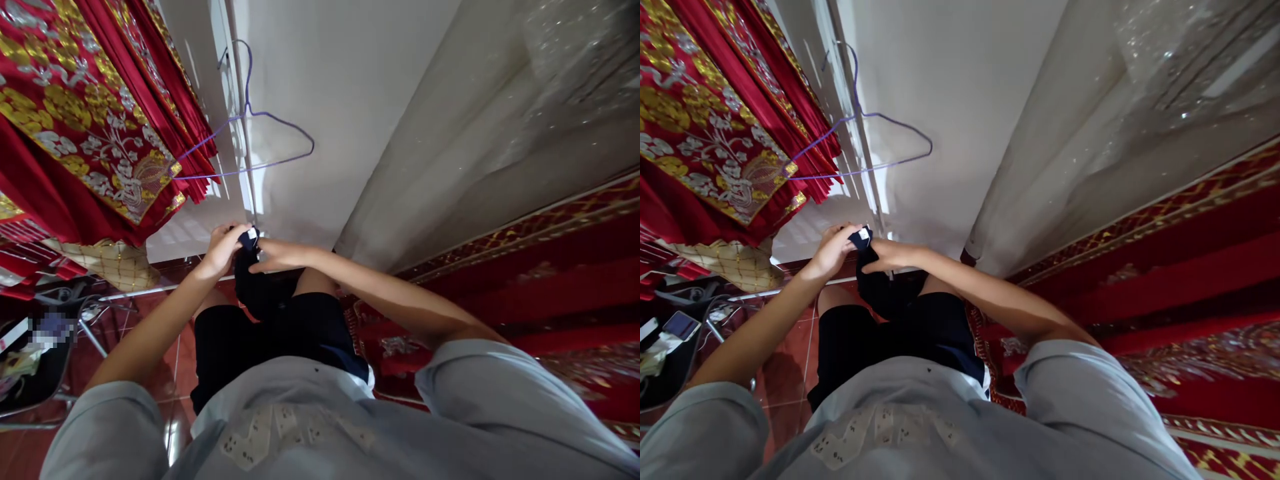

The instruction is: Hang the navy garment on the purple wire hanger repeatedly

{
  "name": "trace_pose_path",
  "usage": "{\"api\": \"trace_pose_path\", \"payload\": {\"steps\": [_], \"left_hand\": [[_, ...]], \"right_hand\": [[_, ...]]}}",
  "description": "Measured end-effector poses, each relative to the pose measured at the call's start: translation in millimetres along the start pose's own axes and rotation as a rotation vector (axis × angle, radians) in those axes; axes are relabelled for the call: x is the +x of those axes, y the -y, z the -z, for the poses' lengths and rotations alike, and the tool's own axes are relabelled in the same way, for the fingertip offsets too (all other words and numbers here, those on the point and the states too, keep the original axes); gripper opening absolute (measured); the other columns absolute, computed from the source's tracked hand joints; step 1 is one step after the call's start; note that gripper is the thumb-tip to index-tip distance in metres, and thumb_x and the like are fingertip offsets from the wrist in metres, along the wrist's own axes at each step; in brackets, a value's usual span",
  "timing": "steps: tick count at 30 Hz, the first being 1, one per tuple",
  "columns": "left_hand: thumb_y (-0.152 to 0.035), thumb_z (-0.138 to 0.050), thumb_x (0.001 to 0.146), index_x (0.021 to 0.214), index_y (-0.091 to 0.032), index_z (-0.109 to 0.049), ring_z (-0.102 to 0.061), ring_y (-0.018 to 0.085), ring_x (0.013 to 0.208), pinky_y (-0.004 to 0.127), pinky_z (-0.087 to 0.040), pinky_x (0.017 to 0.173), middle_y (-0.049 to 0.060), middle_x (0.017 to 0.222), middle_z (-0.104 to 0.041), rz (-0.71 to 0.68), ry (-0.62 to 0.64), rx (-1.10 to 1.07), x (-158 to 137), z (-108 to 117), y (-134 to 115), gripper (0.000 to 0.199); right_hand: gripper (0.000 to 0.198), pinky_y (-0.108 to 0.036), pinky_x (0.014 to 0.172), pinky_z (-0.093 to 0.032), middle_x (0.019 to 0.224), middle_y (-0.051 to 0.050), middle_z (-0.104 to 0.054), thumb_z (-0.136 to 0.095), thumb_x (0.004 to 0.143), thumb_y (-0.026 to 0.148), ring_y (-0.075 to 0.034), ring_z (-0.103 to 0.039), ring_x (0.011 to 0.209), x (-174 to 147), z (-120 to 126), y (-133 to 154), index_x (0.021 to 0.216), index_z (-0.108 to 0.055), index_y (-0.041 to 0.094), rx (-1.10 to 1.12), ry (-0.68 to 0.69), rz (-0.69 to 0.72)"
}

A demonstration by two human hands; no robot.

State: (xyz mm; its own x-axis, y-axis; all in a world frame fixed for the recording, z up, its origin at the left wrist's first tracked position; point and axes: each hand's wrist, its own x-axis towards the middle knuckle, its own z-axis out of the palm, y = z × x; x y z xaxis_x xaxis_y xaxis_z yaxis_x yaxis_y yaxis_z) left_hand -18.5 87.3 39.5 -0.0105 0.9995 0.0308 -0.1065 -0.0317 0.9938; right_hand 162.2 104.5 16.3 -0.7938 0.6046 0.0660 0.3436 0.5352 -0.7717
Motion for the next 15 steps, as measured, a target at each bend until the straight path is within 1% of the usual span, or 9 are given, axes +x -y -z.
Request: {"api": "trace_pose_path", "payload": {"steps": [2, 5, 7, 8, 9, 10, 11, 13, 15], "left_hand": [[-0.036, -0.08, 0.076, 0.064, -0.018, -0.052, -0.053, 0.012, 0.066, 0.023, -0.044, 0.063, -0.001, 0.066, -0.052, -0.206, 0.039, 0.116, -4.1, -9.2, -8.3, 0.036], [-0.044, -0.073, 0.091, 0.065, -0.018, -0.052, -0.052, 0.014, 0.069, 0.027, -0.046, 0.067, 0.001, 0.067, -0.051, -0.53, 0.055, 0.355, -4.4, -11.6, -18.2, 0.041], [-0.053, -0.065, 0.098, 0.084, -0.02, -0.062, -0.06, 0.017, 0.084, 0.03, -0.051, 0.079, 0.004, 0.085, -0.061, -0.653, 0.032, 0.381, -1.2, -7.6, -19.8, 0.036], [-0.059, -0.06, 0.1, 0.1, -0.022, -0.064, -0.063, 0.02, 0.097, 0.032, -0.052, 0.088, 0.007, 0.101, -0.064, -0.696, 0.017, 0.349, 1.1, -4.2, -18.9, 0.036], [-0.064, -0.055, 0.101, 0.117, -0.025, -0.061, -0.062, 0.022, 0.112, 0.034, -0.051, 0.098, 0.009, 0.119, -0.064, -0.728, 0.008, 0.313, 3.6, 0.0, -16.9, 0.042], [-0.068, -0.051, 0.101, 0.128, -0.026, -0.056, -0.058, 0.024, 0.125, 0.037, -0.049, 0.106, 0.011, 0.133, -0.06, -0.74, 0.016, 0.294, 6.2, 5.0, -14.2, 0.05], [-0.072, -0.047, 0.101, 0.131, -0.026, -0.055, -0.055, 0.025, 0.132, 0.038, -0.047, 0.111, 0.012, 0.139, -0.058, -0.718, 0.052, 0.309, 8.5, 10.6, -11.0, 0.056], [-0.077, -0.043, 0.099, 0.12, -0.02, -0.062, -0.059, 0.028, 0.127, 0.041, -0.049, 0.109, 0.014, 0.129, -0.064, -0.564, 0.198, 0.437, 11.5, 23.0, -4.3, 0.063], [-0.077, -0.052, 0.095, 0.104, -0.015, -0.067, -0.066, 0.03, 0.11, 0.041, -0.054, 0.098, 0.013, 0.109, -0.071, -0.38, 0.351, 0.598, 11.8, 35.1, 0.9, 0.064]], "right_hand": [[0.05, -0.043, 0.114, -0.045, 0.136, -0.015, -0.064, -0.063, 0.09, 0.036, -0.03, -0.057, 0.127, 5.0, 2.2, 10.5, 0.135, -0.06, 0.013, 0.19, -0.111, 0.036], [0.029, -0.042, 0.104, -0.049, 0.113, -0.011, -0.069, -0.054, 0.091, 0.027, -0.026, -0.062, 0.108, 11.1, 11.4, 23.6, 0.113, -0.066, 0.014, 0.317, -0.288, -0.053], [0.021, -0.039, 0.092, -0.051, 0.096, -0.007, -0.067, -0.05, 0.09, 0.026, -0.021, -0.061, 0.091, 13.9, 21.3, 33.7, 0.1, -0.065, 0.015, 0.338, -0.329, -0.074], [0.02, -0.037, 0.088, -0.051, 0.092, -0.005, -0.066, -0.049, 0.091, 0.026, -0.019, -0.06, 0.086, 15.1, 27.5, 39.6, 0.097, -0.065, 0.015, 0.324, -0.334, -0.029], [0.019, -0.036, 0.087, -0.051, 0.091, -0.005, -0.066, -0.05, 0.091, 0.027, -0.019, -0.059, 0.085, 16.3, 34.6, 45.7, 0.095, -0.064, 0.016, 0.286, -0.342, 0.049], [0.017, -0.035, 0.088, -0.05, 0.092, -0.004, -0.066, -0.052, 0.09, 0.027, -0.019, -0.06, 0.087, 17.7, 42.6, 51.5, 0.096, -0.064, 0.016, 0.218, -0.353, 0.141], [0.015, -0.035, 0.091, -0.049, 0.094, -0.004, -0.067, -0.056, 0.087, 0.025, -0.019, -0.061, 0.091, 19.5, 51.3, 56.1, 0.097, -0.065, 0.017, 0.124, -0.363, 0.226], [0.021, -0.036, 0.097, -0.048, 0.099, -0.004, -0.07, -0.06, 0.081, 0.018, -0.022, -0.064, 0.098, 24.5, 70.0, 59.0, 0.101, -0.067, 0.018, -0.081, -0.411, 0.313], [0.033, -0.039, 0.1, -0.048, 0.107, -0.006, -0.072, -0.059, 0.078, 0.013, -0.025, -0.066, 0.102, 32.6, 87.5, 49.9, 0.109, -0.068, 0.019, -0.224, -0.518, 0.275]]}}
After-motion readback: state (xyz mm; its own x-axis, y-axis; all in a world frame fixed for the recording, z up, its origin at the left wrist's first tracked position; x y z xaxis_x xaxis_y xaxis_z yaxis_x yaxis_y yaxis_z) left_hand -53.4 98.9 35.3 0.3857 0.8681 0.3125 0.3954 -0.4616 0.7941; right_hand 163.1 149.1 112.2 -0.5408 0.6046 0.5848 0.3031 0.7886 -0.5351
